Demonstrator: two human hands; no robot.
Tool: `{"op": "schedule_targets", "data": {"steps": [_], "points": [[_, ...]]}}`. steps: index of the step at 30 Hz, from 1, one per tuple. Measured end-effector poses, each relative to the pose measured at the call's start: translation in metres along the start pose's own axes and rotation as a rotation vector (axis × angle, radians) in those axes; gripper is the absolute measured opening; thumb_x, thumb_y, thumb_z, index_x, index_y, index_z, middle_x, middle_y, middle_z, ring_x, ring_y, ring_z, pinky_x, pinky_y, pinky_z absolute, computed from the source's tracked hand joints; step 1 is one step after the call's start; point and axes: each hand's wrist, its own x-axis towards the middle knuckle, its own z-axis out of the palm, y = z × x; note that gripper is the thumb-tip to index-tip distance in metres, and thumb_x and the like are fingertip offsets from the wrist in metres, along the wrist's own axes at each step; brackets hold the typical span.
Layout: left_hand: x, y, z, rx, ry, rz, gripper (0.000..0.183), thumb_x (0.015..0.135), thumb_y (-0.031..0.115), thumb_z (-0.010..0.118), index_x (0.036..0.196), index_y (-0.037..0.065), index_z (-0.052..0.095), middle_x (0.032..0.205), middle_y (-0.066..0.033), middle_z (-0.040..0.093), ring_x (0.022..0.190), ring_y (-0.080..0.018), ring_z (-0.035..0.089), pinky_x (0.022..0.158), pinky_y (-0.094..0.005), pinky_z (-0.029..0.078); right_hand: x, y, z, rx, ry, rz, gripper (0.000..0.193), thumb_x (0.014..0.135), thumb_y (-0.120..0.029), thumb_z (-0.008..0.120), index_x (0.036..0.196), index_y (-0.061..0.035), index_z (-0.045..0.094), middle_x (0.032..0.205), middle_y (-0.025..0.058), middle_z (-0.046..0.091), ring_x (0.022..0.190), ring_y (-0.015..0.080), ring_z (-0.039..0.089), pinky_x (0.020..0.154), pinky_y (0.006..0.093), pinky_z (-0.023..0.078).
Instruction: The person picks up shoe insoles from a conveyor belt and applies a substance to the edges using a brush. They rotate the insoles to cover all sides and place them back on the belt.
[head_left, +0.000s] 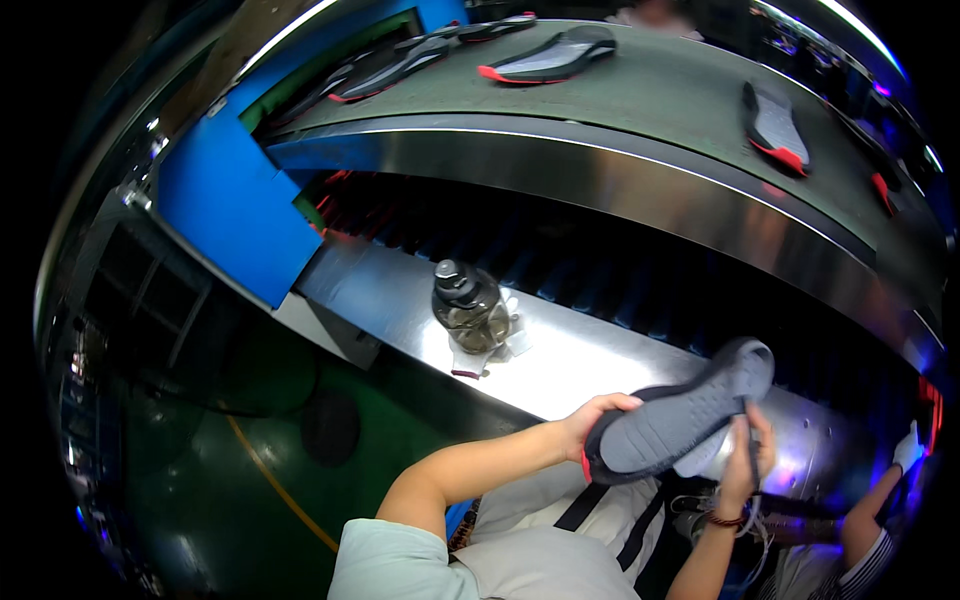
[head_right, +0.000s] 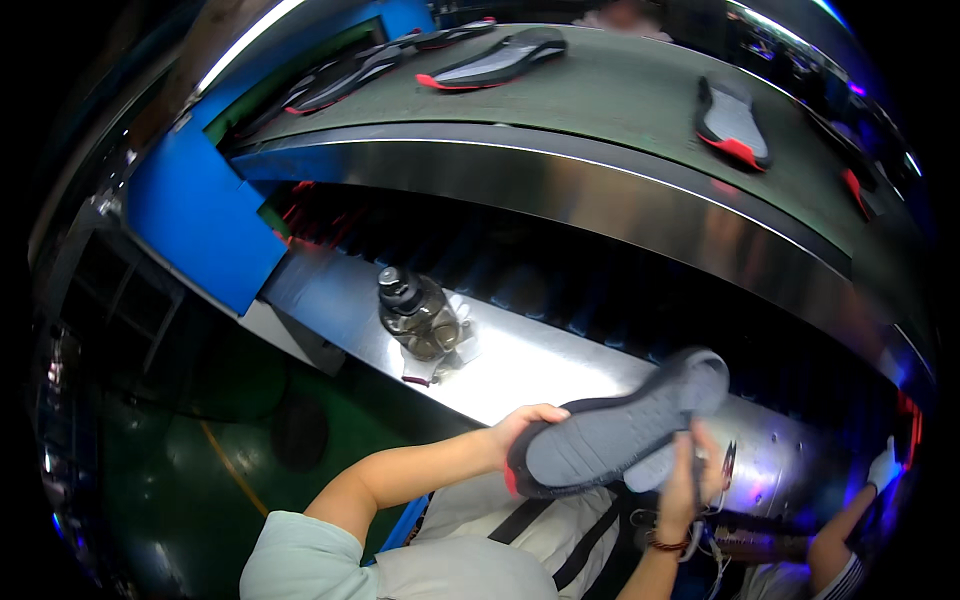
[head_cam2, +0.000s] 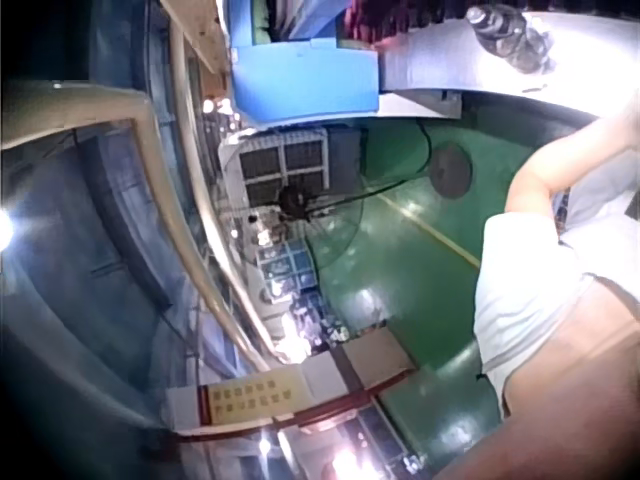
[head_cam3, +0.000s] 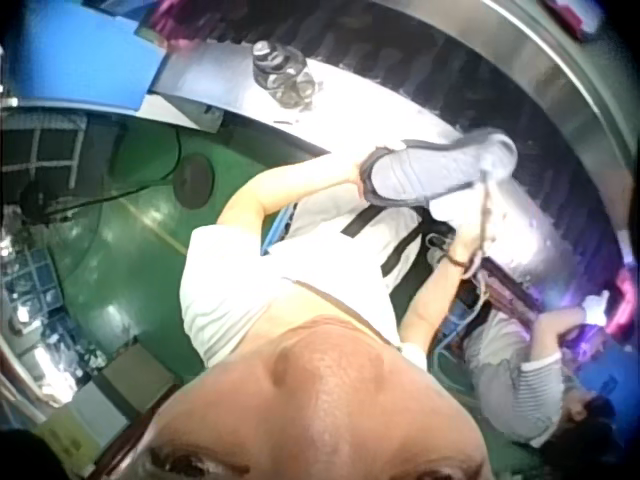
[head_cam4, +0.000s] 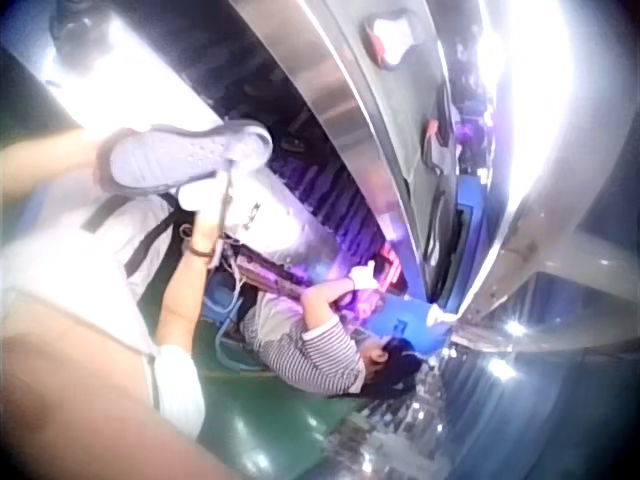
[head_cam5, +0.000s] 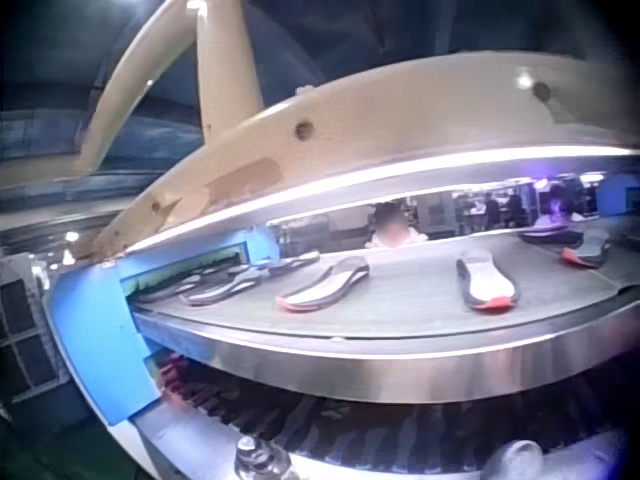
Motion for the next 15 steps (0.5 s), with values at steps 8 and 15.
{"op": "schedule_targets", "data": {"steps": [8, 15], "points": [[-0.022, 0.021, 0.015, 0.201, 0.448, 0.051, 0.058, 0.073, 0.038, 0.049, 0.118, 0.003, 0.040, 0.113, -0.0173, 0.047, 0.100, -0.0310, 0.048, 0.083, -0.0441, 0.040, -0.014, -0.020, -0.050, 0.957, 0.062, 0.448, 0.018, 0.075, 0.001, 0.053, 0.093, 0.0017, 0.053, 0.088, 0.0134, 0.058, 0.051, 0.0083, 0.045, 0.047, 0.0185, 0.038], [-0.039, 0.041, 0.067, 0.572, 0.617, 0.137, 0.047, 0.071, 0.018, 0.053, 0.109, -0.008, 0.044, 0.101, -0.0202, 0.054, 0.089, -0.0269, 0.055, 0.081, -0.0331, 0.044, -0.054, 0.020, -0.082, 0.890, 0.477, 0.564, 0.016, 0.077, 0.002, 0.051, 0.094, 0.0002, 0.053, 0.094, 0.0114, 0.056, 0.054, 0.0083, 0.044, 0.048, 0.0179, 0.037]]}}
